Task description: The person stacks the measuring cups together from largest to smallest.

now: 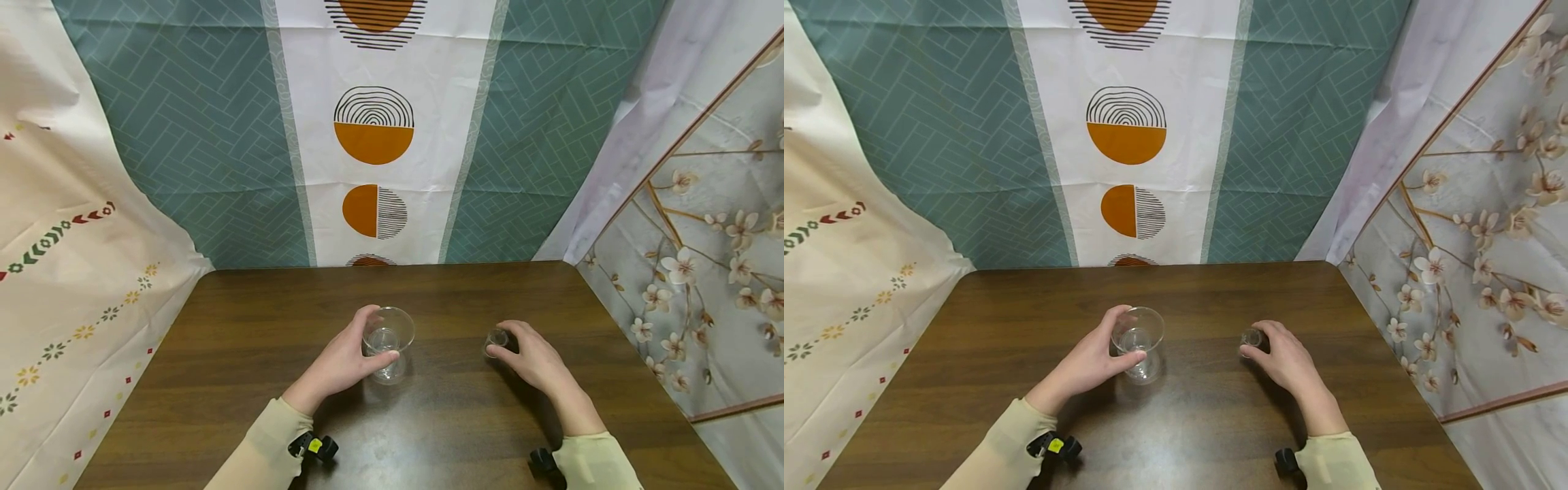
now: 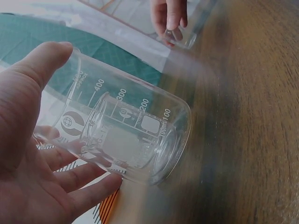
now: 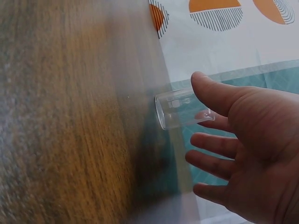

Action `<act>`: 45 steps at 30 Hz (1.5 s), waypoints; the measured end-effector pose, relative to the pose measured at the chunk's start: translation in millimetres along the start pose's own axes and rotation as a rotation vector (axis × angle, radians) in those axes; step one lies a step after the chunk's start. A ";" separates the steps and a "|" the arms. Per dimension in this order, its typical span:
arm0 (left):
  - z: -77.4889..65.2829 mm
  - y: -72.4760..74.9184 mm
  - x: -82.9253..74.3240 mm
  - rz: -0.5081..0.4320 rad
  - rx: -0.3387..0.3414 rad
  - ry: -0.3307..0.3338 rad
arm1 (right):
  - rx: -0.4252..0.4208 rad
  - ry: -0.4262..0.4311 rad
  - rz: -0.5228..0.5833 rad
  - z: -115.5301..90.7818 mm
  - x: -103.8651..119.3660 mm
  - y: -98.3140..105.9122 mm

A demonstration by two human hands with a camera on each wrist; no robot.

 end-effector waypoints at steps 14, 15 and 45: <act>0.2 0.5 -1.4 0.001 -0.010 -0.003 | -0.016 -0.002 0.005 0.4 0.3 -0.7; 0.3 0.5 -1.1 0.004 -0.008 -0.001 | -0.018 -0.002 0.005 0.3 0.3 -0.6; 0.3 0.4 -0.4 0.013 -0.004 0.006 | -0.037 -0.011 0.018 -3.2 -3.4 1.6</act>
Point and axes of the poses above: each hand's wrist, its own z-axis towards the middle knuckle, its own y-axis out of the back of the hand, x = y × z, the point moved 3 cm from there along z, towards the middle knuckle, and after that the axes turned 7 degrees about y, right-handed, at the moved point
